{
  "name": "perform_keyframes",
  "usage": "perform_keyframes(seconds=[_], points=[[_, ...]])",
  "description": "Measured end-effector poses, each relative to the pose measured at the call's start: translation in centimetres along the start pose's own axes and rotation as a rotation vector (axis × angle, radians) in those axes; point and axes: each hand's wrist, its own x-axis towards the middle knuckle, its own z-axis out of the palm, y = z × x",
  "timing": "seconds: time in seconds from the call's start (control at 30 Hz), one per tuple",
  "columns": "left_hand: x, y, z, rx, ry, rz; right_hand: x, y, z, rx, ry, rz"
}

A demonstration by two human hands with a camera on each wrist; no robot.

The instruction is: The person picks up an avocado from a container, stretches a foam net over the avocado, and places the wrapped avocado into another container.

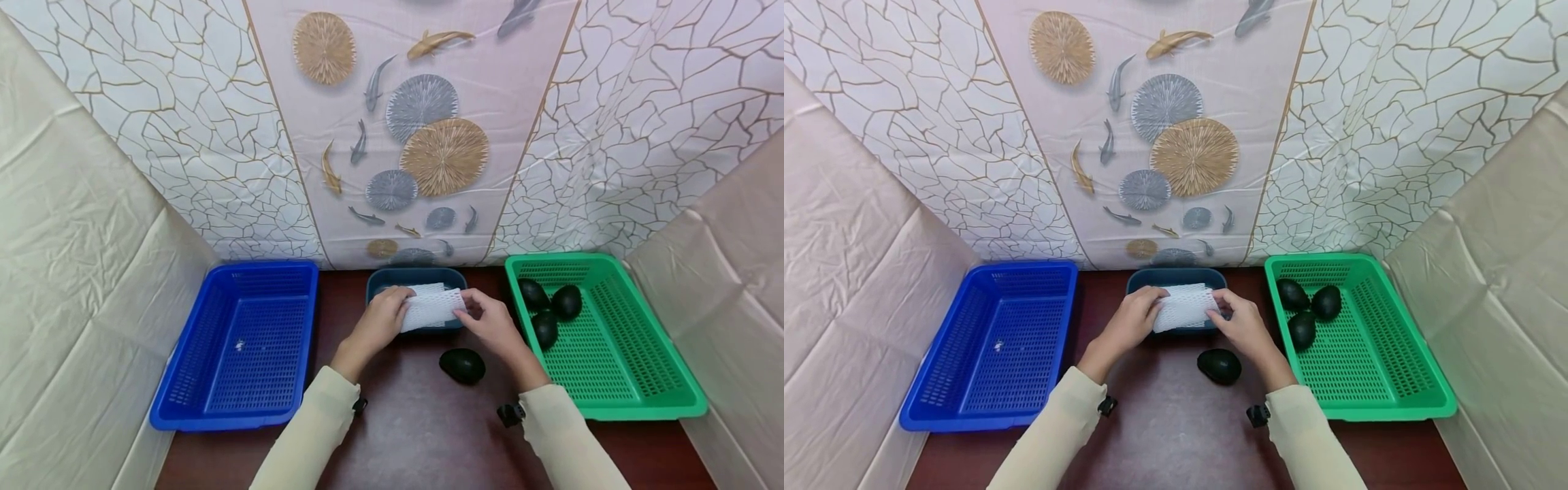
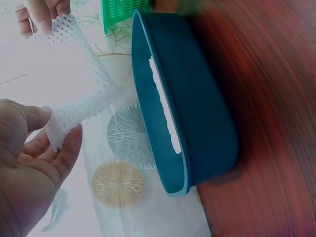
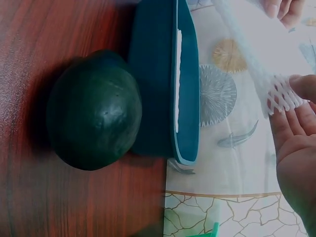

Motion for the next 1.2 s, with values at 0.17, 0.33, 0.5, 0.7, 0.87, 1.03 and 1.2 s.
perform_keyframes(seconds=[0.17, 0.33, 0.5, 0.7, 0.87, 1.03, 1.2], points=[[-0.1, 0.9, -0.3, 0.043, 0.001, -0.008, -0.2, -0.2, 0.1, 0.009, 0.020, -0.014], [0.1, 2.2, -0.6, 0.152, 0.029, 0.035, -0.4, -0.8, 0.2, -0.002, 0.035, -0.023], [0.6, 3.9, -1.0, 0.225, 0.057, 0.141, -0.5, -1.3, 0.3, -0.010, 0.038, -0.084], [0.9, 4.9, -0.9, 0.248, 0.073, 0.218, -0.6, -2.3, 0.2, -0.039, 0.050, -0.144], [0.8, 5.3, -0.7, 0.184, 0.109, 0.267, -0.9, -2.5, 0.0, -0.037, 0.063, -0.224], [0.5, 5.5, -0.7, 0.115, 0.122, 0.264, -1.2, -2.3, -0.3, -0.055, 0.012, -0.287], [0.3, 5.4, -1.1, 0.090, 0.135, 0.233, -1.5, -1.7, -0.3, -0.088, -0.079, -0.258]])
